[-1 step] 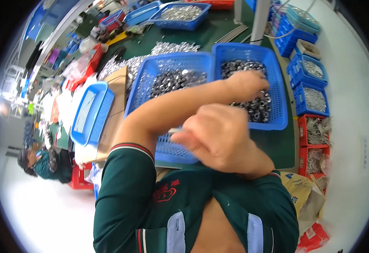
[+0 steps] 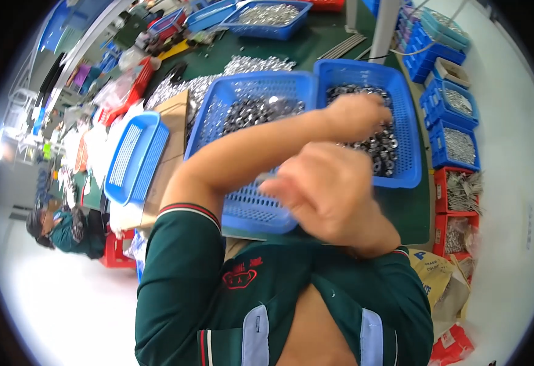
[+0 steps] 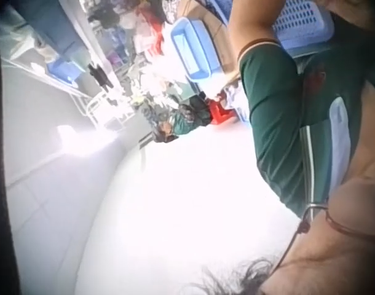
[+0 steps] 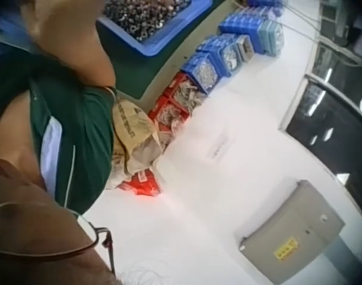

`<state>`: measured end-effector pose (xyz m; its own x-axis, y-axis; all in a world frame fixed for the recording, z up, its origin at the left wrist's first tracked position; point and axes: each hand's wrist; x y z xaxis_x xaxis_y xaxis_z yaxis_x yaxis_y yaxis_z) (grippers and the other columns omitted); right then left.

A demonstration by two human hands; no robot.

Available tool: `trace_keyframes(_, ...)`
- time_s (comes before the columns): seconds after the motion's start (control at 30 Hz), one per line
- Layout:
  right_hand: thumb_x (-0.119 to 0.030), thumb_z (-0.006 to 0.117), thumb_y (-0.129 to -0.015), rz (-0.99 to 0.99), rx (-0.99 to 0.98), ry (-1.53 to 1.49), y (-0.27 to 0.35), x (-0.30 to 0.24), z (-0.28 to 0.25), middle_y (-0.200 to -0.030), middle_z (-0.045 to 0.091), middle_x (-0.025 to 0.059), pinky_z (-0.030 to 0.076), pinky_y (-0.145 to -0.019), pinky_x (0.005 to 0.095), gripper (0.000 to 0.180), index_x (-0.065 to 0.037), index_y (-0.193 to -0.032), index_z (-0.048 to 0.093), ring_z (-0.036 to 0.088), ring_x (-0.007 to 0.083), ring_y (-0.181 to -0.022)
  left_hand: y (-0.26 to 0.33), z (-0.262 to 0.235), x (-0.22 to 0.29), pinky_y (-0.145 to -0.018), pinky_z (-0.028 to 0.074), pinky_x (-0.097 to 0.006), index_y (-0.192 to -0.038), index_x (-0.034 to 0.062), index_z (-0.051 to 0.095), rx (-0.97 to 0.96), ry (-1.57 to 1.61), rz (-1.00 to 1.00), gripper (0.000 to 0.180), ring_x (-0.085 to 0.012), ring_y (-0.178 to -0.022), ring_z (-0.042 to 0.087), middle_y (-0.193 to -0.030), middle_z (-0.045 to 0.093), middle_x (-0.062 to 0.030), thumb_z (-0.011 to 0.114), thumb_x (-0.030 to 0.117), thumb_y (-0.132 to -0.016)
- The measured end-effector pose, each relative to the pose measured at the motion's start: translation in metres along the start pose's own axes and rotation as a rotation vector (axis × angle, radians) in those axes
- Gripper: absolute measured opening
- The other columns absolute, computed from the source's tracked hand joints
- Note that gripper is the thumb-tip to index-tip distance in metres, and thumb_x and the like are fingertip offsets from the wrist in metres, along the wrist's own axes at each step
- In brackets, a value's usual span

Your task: Sorting and inspecting small metal hardware components into different blue bins at a workshop table.

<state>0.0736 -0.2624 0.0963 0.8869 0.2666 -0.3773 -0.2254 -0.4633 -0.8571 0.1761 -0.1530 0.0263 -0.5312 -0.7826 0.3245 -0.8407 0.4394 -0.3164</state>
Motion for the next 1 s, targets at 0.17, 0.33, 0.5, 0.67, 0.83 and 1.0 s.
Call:
trace_keyframes(0.17,-0.014,0.072,-0.084,0.366,0.159,-0.08,-0.006,0.003,-0.011,-0.061,0.055,0.0071,0.039,-0.046,0.0276,0.017,-0.003,-0.079,0.061,0.05,0.0169,-0.049,0.087,-0.07,-0.014,-0.072,0.051,-0.044,-0.091,0.0115,0.067,0.216,-0.04,-0.276,0.014,-0.0337,-0.084,0.063,-0.088,0.064,-0.0104,0.064,0.021,-0.08)
trace_keyframes(0.33,-0.013,0.071,-0.086,0.421,0.176,-0.091,-0.005,0.013,0.005,-0.062,0.056,0.0052,0.038,-0.047,0.0234,0.015,-0.001,-0.082,0.062,0.049,0.0119,-0.05,0.174,-0.048,-0.026,-0.076,0.051,-0.044,-0.098,0.011,0.067,-0.148,-0.016,-0.592,0.023,-0.0333,-0.087,0.064,-0.091,0.067,-0.0143,0.065,0.025,-0.081)
trace_keyframes(0.5,-0.012,0.069,-0.087,0.371,0.026,-0.101,-0.002,0.018,0.027,-0.062,0.054,0.0016,0.035,-0.048,0.0212,0.014,0.0,-0.084,0.062,0.046,0.0071,-0.053,0.203,0.003,-0.049,-0.075,0.052,-0.045,-0.095,0.0043,0.061,-0.179,-0.077,-0.545,0.029,-0.0345,-0.089,0.064,-0.093,0.065,-0.0146,0.067,0.029,-0.08)
trace_keyframes(0.67,-0.011,0.069,-0.087,0.377,-0.029,-0.072,-0.003,0.022,0.033,-0.062,0.053,-0.0009,0.033,-0.048,0.0193,0.014,0.0,-0.085,0.062,0.044,0.0041,-0.054,0.201,0.006,-0.044,-0.073,0.052,-0.044,-0.095,0.0052,0.062,-0.137,0.039,-0.598,0.028,-0.0341,-0.085,0.065,-0.09,0.066,-0.015,0.067,0.028,-0.08)
trace_keyframes(0.83,-0.014,0.067,-0.088,0.452,-0.103,0.005,-0.002,0.036,0.036,-0.065,0.057,0.0064,0.04,-0.05,0.0274,0.013,-0.002,-0.088,0.061,0.053,0.0161,-0.055,0.188,-0.06,-0.041,-0.061,0.05,-0.029,-0.098,0.0,0.063,0.049,0.878,-0.825,0.022,-0.0152,-0.069,0.062,-0.083,0.067,-0.0114,0.065,0.016,-0.083)
trace_keyframes(1.0,-0.017,0.065,-0.087,0.463,-0.186,0.153,0.004,0.055,0.052,-0.076,0.064,0.0122,0.048,-0.056,0.0375,0.013,-0.005,-0.089,0.062,0.062,0.0308,-0.064,0.201,-0.092,-0.034,-0.058,0.044,-0.022,-0.111,0.0034,0.056,0.259,1.619,-0.621,0.025,-0.0109,-0.067,0.057,-0.094,0.066,-0.0099,0.064,0.015,-0.09)
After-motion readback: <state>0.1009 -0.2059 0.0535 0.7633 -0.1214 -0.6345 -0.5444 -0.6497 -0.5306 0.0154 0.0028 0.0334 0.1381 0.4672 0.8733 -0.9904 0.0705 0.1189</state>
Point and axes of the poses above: each hand's wrist, its own y-axis away from the middle knuckle, its own z-axis out of the palm, x = y × z
